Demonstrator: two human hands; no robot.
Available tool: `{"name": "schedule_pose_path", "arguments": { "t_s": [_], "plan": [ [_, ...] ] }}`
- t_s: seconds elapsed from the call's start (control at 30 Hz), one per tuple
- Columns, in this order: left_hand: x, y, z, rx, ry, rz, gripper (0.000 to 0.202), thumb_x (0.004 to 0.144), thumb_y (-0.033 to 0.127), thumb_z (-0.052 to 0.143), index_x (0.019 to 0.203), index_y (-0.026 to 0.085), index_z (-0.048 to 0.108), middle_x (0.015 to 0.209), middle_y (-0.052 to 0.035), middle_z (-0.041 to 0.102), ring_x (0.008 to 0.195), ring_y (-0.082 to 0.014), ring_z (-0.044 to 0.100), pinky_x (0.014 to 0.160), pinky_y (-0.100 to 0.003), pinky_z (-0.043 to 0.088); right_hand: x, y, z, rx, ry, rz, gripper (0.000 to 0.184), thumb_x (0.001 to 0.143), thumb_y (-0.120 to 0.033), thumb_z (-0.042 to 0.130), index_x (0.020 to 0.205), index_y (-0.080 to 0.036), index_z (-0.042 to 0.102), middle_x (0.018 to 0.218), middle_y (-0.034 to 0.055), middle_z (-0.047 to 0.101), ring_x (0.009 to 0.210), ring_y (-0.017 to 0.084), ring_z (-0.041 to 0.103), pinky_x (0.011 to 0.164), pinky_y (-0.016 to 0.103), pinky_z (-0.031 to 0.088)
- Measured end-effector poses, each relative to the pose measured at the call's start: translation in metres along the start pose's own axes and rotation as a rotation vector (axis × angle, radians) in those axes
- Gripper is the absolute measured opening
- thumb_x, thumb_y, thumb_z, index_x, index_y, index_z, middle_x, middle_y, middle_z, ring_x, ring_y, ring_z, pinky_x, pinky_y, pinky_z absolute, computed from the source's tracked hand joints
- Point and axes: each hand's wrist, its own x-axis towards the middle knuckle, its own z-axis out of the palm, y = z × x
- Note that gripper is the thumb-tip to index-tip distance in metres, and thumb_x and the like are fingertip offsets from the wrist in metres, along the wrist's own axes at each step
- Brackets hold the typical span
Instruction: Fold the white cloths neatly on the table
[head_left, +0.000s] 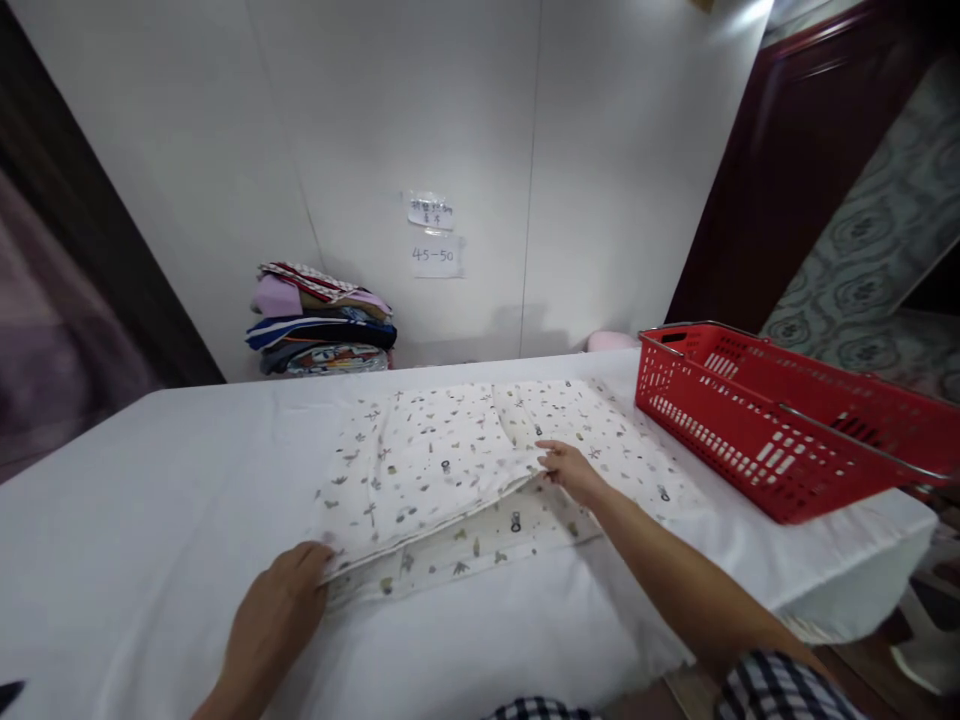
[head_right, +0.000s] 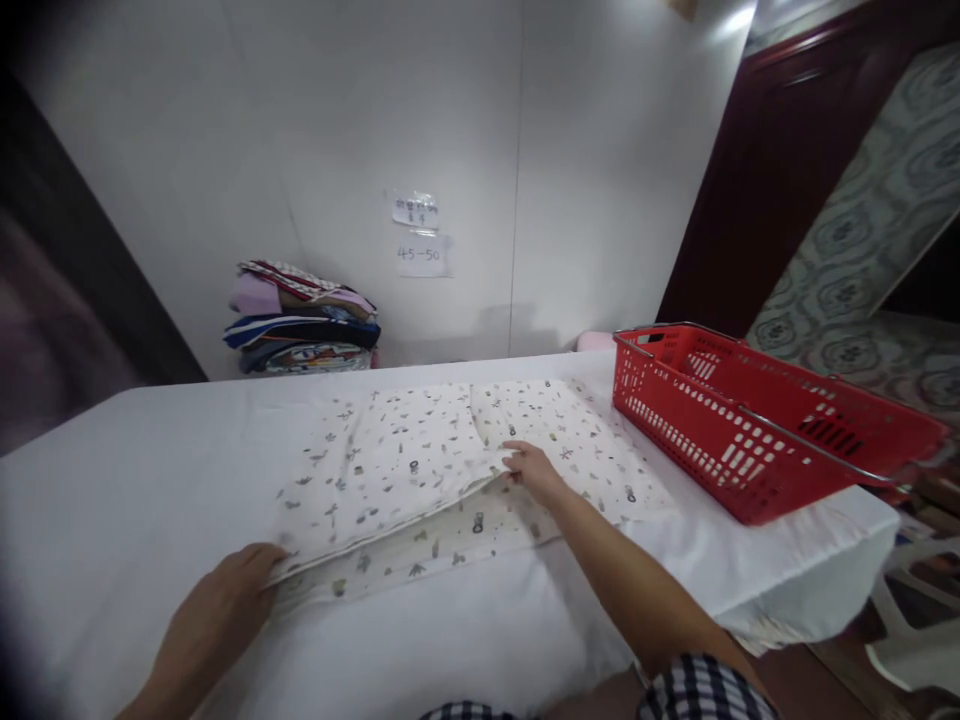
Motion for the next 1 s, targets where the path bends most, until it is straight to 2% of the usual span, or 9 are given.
{"name": "schedule_pose_path", "arguments": {
  "t_s": [0.17, 0.27, 0.33, 0.4, 0.5, 0.6, 0.7, 0.83, 1.0],
  "plan": [
    [0.015, 0.03, -0.012, -0.013, 0.052, 0.059, 0.03, 0.075, 0.014, 0.039, 0.095, 0.018, 0.06, 0.105, -0.0084, 0.062, 0.097, -0.0239, 0.055, 0.083, -0.034, 0.042, 0.033, -0.105, -0.037, 0.04, 0.087, -0.188, 0.022, 0.063, -0.007, 0.066, 0.083, -0.014, 0.062, 0.063, 0.001, 0.059, 0.048, 0.009, 0.054, 0.042, 0.02, 0.043],
    [0.023, 0.069, -0.008, -0.073, 0.058, 0.151, 0.028, 0.076, 0.012, 0.039, 0.095, 0.019, 0.059, 0.102, -0.0068, 0.061, 0.096, -0.0217, 0.054, 0.082, -0.032, 0.042, 0.028, -0.17, -0.086, 0.109, 0.184, -0.418, 0.028, 0.067, -0.012, 0.063, 0.093, -0.022, 0.06, 0.071, -0.0042, 0.059, 0.054, 0.005, 0.054, 0.048, 0.015, 0.044],
    [0.024, 0.094, -0.002, -0.112, 0.033, 0.204, 0.028, 0.077, 0.01, 0.038, 0.093, 0.02, 0.058, 0.099, -0.0055, 0.061, 0.094, -0.0205, 0.053, 0.081, -0.031, 0.042, 0.014, -0.187, -0.124, 0.138, 0.308, -0.677, 0.03, 0.066, -0.013, 0.064, 0.094, -0.022, 0.06, 0.076, -0.0033, 0.06, 0.057, 0.006, 0.055, 0.048, 0.015, 0.044],
    [0.022, 0.11, 0.005, -0.145, -0.001, 0.256, 0.03, 0.076, 0.007, 0.038, 0.093, 0.02, 0.058, 0.099, -0.005, 0.06, 0.094, -0.0195, 0.053, 0.081, -0.03, 0.041, -0.006, -0.175, -0.161, 0.054, 0.488, -0.608, 0.028, 0.066, -0.013, 0.062, 0.092, -0.02, 0.061, 0.075, -0.0022, 0.061, 0.057, 0.007, 0.056, 0.046, 0.015, 0.044],
    [0.02, 0.116, 0.015, -0.173, -0.07, 0.281, 0.029, 0.075, 0.004, 0.039, 0.091, 0.019, 0.058, 0.098, -0.0046, 0.06, 0.093, -0.0184, 0.053, 0.08, -0.03, 0.041, -0.041, -0.119, -0.2, -0.103, 0.609, -0.266, 0.024, 0.058, -0.005, 0.063, 0.079, -0.016, 0.063, 0.066, 0.0005, 0.062, 0.052, 0.01, 0.057, 0.044, 0.018, 0.047],
    [0.019, 0.108, 0.019, -0.163, -0.122, 0.254, 0.024, 0.077, 0.006, 0.039, 0.086, 0.019, 0.057, 0.093, -0.0044, 0.059, 0.092, -0.0185, 0.053, 0.078, -0.029, 0.041, -0.07, -0.058, -0.222, -0.177, 0.665, -0.071, 0.024, 0.052, -0.001, 0.065, 0.073, -0.014, 0.063, 0.052, -0.0007, 0.058, 0.045, 0.012, 0.055, 0.041, 0.022, 0.048],
    [0.019, 0.098, 0.018, -0.15, -0.134, 0.21, 0.02, 0.079, 0.01, 0.038, 0.082, 0.02, 0.054, 0.092, -0.0037, 0.059, 0.092, -0.0187, 0.053, 0.075, -0.028, 0.042, -0.086, -0.026, -0.236, -0.238, 0.703, 0.065, 0.028, 0.053, -0.004, 0.067, 0.079, -0.013, 0.065, 0.045, -0.0043, 0.054, 0.04, 0.012, 0.053, 0.039, 0.023, 0.048],
    [0.018, 0.095, 0.018, -0.18, -0.161, 0.113, 0.016, 0.08, 0.013, 0.037, 0.082, 0.021, 0.051, 0.093, -0.0031, 0.058, 0.092, -0.0181, 0.054, 0.071, -0.026, 0.041, -0.084, -0.029, -0.244, -0.292, 0.677, 0.116, 0.032, 0.054, -0.004, 0.07, 0.084, -0.011, 0.065, 0.045, -0.0049, 0.053, 0.04, 0.011, 0.052, 0.041, 0.022, 0.049],
    [0.016, 0.093, 0.024, -0.243, -0.192, -0.033, 0.014, 0.082, 0.017, 0.035, 0.083, 0.021, 0.048, 0.094, -0.0036, 0.057, 0.086, -0.0181, 0.055, 0.069, -0.028, 0.041, -0.066, -0.055, -0.241, -0.295, 0.582, -0.03, 0.034, 0.065, -0.012, 0.07, 0.098, -0.017, 0.062, 0.071, -0.0007, 0.064, 0.061, 0.011, 0.061, 0.059, 0.021, 0.055]
  ]
}}
